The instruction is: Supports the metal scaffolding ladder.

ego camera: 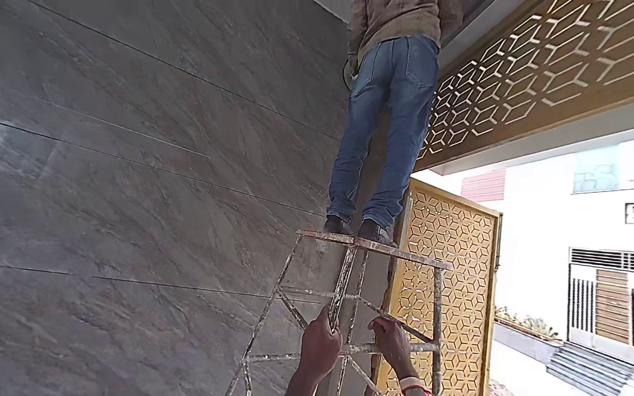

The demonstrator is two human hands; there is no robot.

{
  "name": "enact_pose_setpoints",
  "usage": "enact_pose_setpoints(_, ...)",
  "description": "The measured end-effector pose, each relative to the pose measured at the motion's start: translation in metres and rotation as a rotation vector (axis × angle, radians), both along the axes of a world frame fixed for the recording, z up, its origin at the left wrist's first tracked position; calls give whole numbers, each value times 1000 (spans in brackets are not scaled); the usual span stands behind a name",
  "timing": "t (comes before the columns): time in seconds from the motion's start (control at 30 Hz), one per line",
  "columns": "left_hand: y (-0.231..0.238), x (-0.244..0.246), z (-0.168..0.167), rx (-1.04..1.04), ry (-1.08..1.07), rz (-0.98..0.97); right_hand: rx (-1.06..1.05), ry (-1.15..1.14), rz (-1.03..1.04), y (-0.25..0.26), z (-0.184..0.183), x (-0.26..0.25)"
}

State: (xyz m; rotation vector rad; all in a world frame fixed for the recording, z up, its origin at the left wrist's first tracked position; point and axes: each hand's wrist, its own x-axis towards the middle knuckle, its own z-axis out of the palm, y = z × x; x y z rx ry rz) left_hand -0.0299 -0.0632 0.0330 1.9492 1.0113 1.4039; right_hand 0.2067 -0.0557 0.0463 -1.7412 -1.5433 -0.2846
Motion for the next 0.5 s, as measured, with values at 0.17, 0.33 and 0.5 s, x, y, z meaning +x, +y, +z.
enact_pose_setpoints(0.17, 1, -1, -1, 1, 5, 3, 0, -20, -9, 0, -1, -1)
enact_pose_setpoints(0.33, 1, -1, 0, 0, -7, -4, 7, -25, -2, -1, 1, -3)
enact_pose_setpoints(0.5, 2, -1, -1, -3, -9, -14, 23, -17, -2, 0, -1, -2)
